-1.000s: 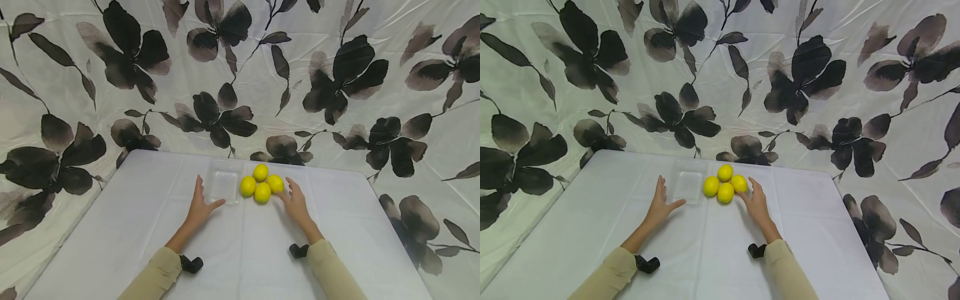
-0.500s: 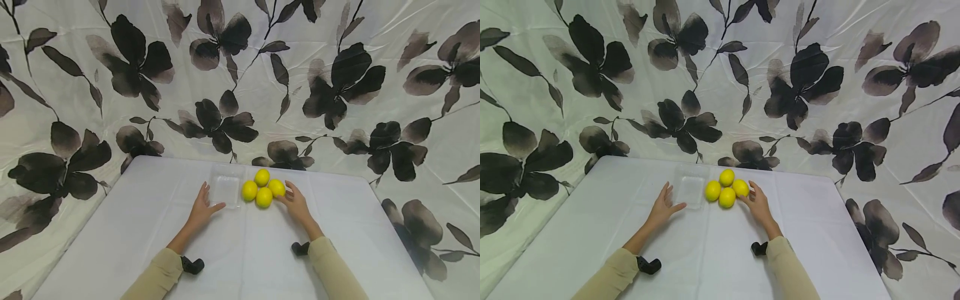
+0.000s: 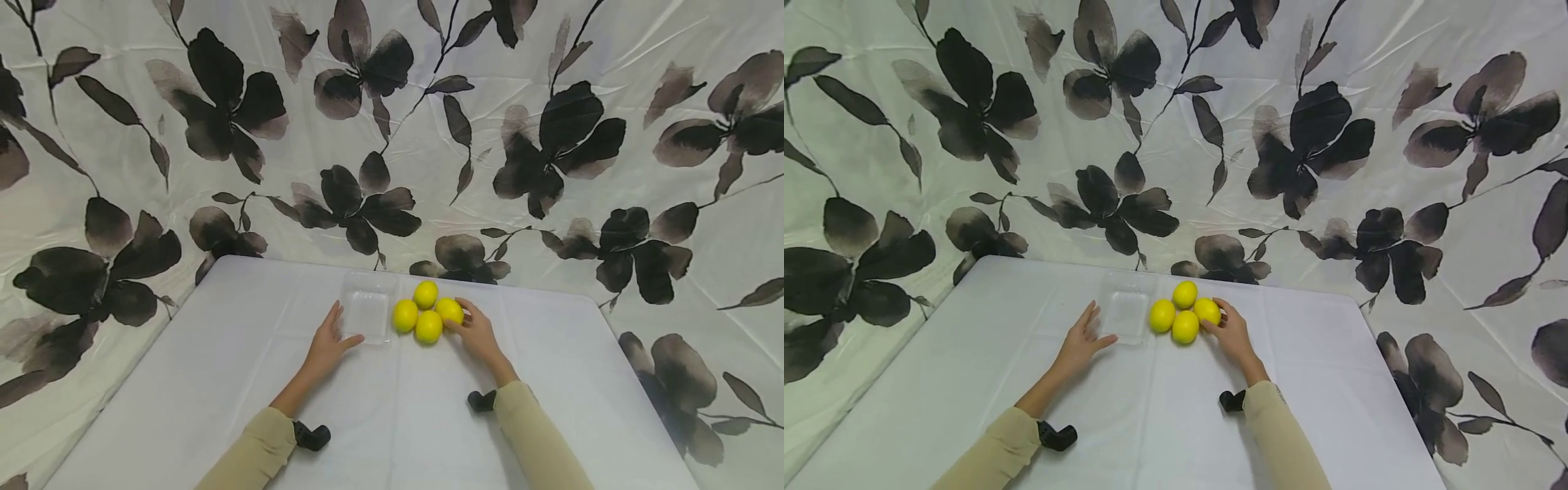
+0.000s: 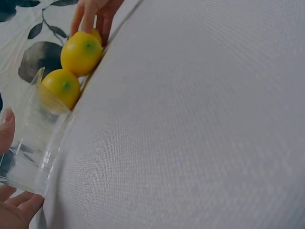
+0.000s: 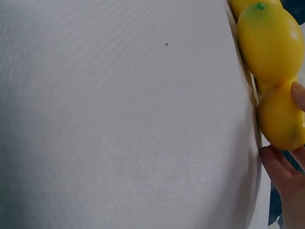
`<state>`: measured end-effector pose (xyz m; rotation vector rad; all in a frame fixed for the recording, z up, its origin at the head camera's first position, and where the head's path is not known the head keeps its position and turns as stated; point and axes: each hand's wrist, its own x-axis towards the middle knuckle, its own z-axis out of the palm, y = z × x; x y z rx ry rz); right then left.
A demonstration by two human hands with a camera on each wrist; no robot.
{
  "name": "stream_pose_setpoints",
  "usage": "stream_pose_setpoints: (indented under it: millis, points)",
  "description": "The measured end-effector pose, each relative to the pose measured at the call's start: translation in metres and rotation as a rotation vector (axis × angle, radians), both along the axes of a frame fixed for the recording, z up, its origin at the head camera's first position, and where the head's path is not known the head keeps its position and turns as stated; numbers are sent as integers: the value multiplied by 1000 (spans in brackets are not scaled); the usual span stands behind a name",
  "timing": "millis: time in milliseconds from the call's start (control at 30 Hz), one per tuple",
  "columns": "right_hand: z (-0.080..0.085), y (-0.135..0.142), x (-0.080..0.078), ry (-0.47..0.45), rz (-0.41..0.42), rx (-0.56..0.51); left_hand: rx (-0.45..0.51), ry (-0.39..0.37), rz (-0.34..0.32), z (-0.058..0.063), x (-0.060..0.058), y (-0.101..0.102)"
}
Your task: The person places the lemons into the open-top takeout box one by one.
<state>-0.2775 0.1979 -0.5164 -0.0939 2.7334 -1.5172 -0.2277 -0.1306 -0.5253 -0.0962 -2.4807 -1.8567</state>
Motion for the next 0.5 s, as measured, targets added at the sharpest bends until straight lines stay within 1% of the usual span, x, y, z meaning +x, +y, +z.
stream_pose_setpoints:
  millis: [167, 300, 500]
  points:
    - [-2, 0, -3, -24, -27, 25, 0, 10, 1, -3, 2, 1]
    - [-1, 0, -5, -31, -34, 39, 23, 22, -6, -7, 1, -2]
    - [1, -2, -8, -40, -43, 64, 25, 13, -4, -9, 1, -5]
